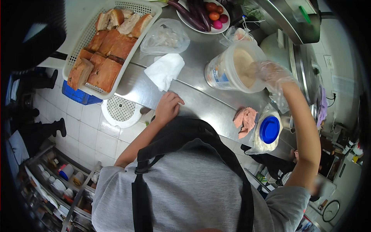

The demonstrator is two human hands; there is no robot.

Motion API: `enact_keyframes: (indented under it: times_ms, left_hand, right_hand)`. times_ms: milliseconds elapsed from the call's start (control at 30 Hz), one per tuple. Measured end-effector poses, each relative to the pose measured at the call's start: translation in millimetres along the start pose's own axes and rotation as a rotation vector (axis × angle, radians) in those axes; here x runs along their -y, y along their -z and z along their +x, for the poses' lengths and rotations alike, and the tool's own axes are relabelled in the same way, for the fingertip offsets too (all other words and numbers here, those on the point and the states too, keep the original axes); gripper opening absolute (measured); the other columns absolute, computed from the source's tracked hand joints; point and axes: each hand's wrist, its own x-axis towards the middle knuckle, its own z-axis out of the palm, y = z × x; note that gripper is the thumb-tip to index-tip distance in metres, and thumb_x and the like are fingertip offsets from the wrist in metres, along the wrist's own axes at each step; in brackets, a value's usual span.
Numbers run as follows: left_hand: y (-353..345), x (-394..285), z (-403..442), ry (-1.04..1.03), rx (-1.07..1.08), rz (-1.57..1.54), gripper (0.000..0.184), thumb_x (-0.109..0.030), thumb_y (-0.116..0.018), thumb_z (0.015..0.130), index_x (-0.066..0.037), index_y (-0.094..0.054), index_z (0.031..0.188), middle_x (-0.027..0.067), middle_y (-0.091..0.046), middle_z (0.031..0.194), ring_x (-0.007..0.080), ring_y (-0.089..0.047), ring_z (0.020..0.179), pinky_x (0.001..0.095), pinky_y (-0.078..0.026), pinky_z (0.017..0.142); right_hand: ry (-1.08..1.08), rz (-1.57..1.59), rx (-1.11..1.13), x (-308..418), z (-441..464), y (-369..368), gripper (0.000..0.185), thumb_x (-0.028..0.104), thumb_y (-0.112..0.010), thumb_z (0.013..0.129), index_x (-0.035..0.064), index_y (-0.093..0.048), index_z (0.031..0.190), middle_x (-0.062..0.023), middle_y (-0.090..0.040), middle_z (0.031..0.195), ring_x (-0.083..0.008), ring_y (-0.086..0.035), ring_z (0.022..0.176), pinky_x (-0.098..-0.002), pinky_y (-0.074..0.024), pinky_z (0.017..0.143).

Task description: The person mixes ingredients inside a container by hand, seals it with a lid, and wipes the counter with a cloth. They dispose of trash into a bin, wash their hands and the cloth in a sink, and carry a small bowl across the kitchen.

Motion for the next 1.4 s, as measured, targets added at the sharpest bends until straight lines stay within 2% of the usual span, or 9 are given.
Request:
enact_keyframes:
  times_ms: [133,267,533,633,767,1067,1133,1233,1400]
  left_hand:
    - [-1,0,0,0.004,0.013,0.008,0.019,0.002,-0.061,0.070,-0.012,-0.062,0.083,0.0059,-0.055,0.088,0.0262,-0.054,0.093,0.0375,-0.044,0.081]
    - [-1,0,0,0.013,0.018,0.014,0.019,0.002,-0.061,0.070,-0.012,-0.062,0.082,0.0059,-0.055,0.088,0.0265,-0.054,0.093,0.0375,-0.044,0.081]
    - [-3,1,0,0.004,0.013,0.016,0.020,0.003,-0.061,0.068,-0.012,-0.062,0.081,0.0059,-0.056,0.086,0.0268,-0.054,0.092,0.0376,-0.044,0.080]
    - [-3,1,1,0.002,0.008,0.007,0.020,0.004,-0.061,0.068,-0.012,-0.062,0.081,0.0059,-0.056,0.086,0.0268,-0.054,0.092,0.0375,-0.044,0.080]
    - [-3,2,1,-0.001,0.012,0.010,0.021,0.004,-0.061,0.067,-0.012,-0.062,0.081,0.0057,-0.056,0.087,0.0268,-0.055,0.092,0.0377,-0.044,0.080]
    - [-4,4,1,-0.008,0.022,0.012,0.020,0.003,-0.062,0.067,-0.012,-0.062,0.080,0.0057,-0.055,0.087,0.0267,-0.055,0.092,0.0379,-0.044,0.080]
    - [-4,4,2,-0.005,0.029,0.012,0.020,0.002,-0.062,0.067,-0.012,-0.062,0.080,0.0058,-0.055,0.087,0.0267,-0.055,0.091,0.0380,-0.044,0.080]
    - [-4,3,2,-0.007,0.027,0.017,0.020,0.002,-0.062,0.067,-0.012,-0.062,0.080,0.0058,-0.055,0.086,0.0269,-0.054,0.091,0.0379,-0.044,0.080]
    - [-2,1,3,-0.011,0.019,0.015,0.020,0.002,-0.062,0.066,-0.012,-0.062,0.081,0.0060,-0.055,0.086,0.0271,-0.054,0.090,0.0376,-0.044,0.079]
  right_hand:
    - [-0.121,0.202,-0.127,-8,-29,9,0.025,0.020,-0.055,0.085,0.0077,-0.065,0.104,-0.0161,-0.063,0.094,-0.0278,-0.059,0.089,-0.0393,-0.0454,0.083]
    - [-0.258,0.053,-0.233,-4,-29,12,0.024,0.023,-0.055,0.084,0.0058,-0.066,0.098,-0.0183,-0.062,0.090,-0.0326,-0.059,0.085,-0.0450,-0.0446,0.079]
    - [-0.267,-0.112,-0.522,-39,22,-32,0.024,0.024,-0.055,0.084,0.0069,-0.069,0.092,-0.0179,-0.063,0.090,-0.0348,-0.060,0.091,-0.0453,-0.0474,0.081]
    - [-0.232,-0.171,-0.608,-31,41,-49,0.018,0.018,-0.055,0.081,0.0060,-0.067,0.087,-0.0165,-0.067,0.086,-0.0343,-0.064,0.083,-0.0417,-0.0517,0.074]
    - [-0.300,-0.258,-0.409,-34,75,-71,0.017,0.016,-0.056,0.082,0.0064,-0.068,0.090,-0.0160,-0.067,0.088,-0.0334,-0.065,0.085,-0.0404,-0.0523,0.075]
    - [-0.116,-0.460,-0.424,-57,63,-75,0.017,0.014,-0.055,0.082,0.0064,-0.068,0.091,-0.0164,-0.067,0.090,-0.0333,-0.065,0.087,-0.0401,-0.0524,0.076]
    - [-0.136,-0.420,-0.485,-56,63,-76,0.017,0.013,-0.055,0.083,0.0064,-0.068,0.091,-0.0164,-0.067,0.091,-0.0333,-0.065,0.087,-0.0401,-0.0524,0.076]
    - [-0.288,0.032,-0.713,-32,41,-58,0.026,0.028,-0.061,0.081,0.0048,-0.069,0.089,-0.0191,-0.066,0.090,-0.0373,-0.063,0.088,-0.0427,-0.0506,0.078]
    - [-0.353,-0.032,-0.666,-27,29,-40,0.026,0.029,-0.060,0.082,0.0047,-0.068,0.089,-0.0190,-0.065,0.091,-0.0370,-0.061,0.086,-0.0440,-0.0489,0.076]
